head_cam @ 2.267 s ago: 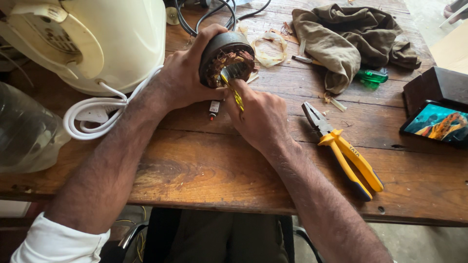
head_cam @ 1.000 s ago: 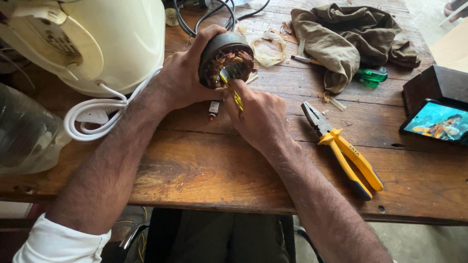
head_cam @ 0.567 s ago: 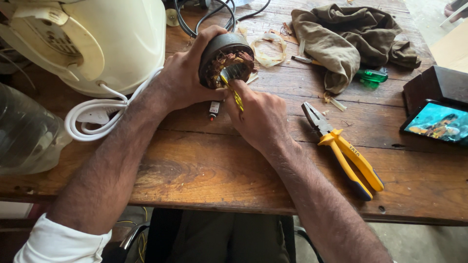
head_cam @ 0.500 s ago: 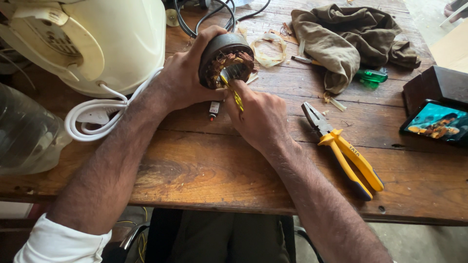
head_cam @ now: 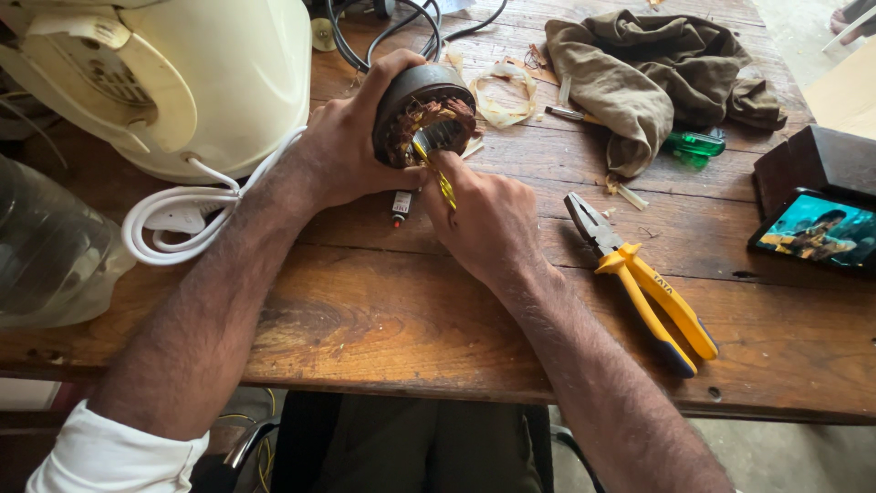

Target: The person holds a motor housing and uses a screwdriver to scrape and clean the internal copper windings. They briefly switch to pliers to adjust a component, then continue scraping with the screwdriver.

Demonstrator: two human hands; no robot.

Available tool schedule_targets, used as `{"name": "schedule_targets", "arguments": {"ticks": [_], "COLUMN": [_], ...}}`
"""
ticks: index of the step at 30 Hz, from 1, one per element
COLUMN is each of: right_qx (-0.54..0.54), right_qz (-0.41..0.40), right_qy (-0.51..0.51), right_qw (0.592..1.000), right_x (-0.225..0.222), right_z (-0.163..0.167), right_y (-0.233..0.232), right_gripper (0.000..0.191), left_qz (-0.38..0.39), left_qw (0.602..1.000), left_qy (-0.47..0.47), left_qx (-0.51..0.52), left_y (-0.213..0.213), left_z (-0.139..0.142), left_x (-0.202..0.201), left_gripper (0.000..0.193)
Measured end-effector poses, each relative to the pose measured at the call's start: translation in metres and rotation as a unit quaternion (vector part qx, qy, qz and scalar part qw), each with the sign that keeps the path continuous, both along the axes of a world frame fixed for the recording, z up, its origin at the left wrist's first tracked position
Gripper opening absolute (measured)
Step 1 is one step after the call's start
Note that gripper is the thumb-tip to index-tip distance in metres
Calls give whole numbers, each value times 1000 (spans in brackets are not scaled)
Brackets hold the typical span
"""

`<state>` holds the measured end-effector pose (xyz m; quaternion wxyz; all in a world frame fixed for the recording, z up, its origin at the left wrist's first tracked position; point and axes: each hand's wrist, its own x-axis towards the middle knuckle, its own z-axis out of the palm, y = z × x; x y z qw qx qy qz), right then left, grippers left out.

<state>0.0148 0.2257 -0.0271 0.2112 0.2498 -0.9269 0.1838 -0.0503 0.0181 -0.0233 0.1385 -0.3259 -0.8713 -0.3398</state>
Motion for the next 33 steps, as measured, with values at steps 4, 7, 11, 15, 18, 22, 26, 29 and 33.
{"name": "schedule_targets", "arguments": {"ticks": [4, 7, 11, 15, 18, 22, 26, 29, 33], "right_qx": [-6, 1, -1, -4, -1, -4, -3, 0, -3], "right_qz": [1, -4, -6, -3, -5, -1, 1, -1, 2], "right_qy": [-7, 1, -8, 0, -30, -7, -8, -9, -7], "right_qw": [1000, 1000, 1000, 1000, 1000, 1000, 1000, 1000, 1000], "right_x": [0, 0, 0, 0, -2, -1, -1, -1, 0], "right_z": [1, 3, 2, 1, 0, 0, 1, 1, 2], "right_y": [0, -1, -1, 0, -1, 0, 0, -1, -1], "right_gripper": [29, 29, 29, 29, 29, 29, 29, 29, 29], "left_qz": [-6, -1, 5, 2, -5, -1, -2, 2, -14], "left_qw": [1000, 1000, 1000, 1000, 1000, 1000, 1000, 1000, 1000], "left_qy": [-3, -9, -13, -5, -2, -9, -1, -2, -1], "left_qx": [4, -1, -7, -8, -6, -6, -4, -7, 2], "left_y": [1, 1, 0, 0, 0, 0, 0, 0, 0], "left_z": [2, 2, 1, -1, -1, 0, 1, 1, -1], "left_x": [0, -1, -1, -3, -4, -2, -1, 0, -2], "left_gripper": [108, 108, 109, 109, 108, 108, 109, 109, 108]}}
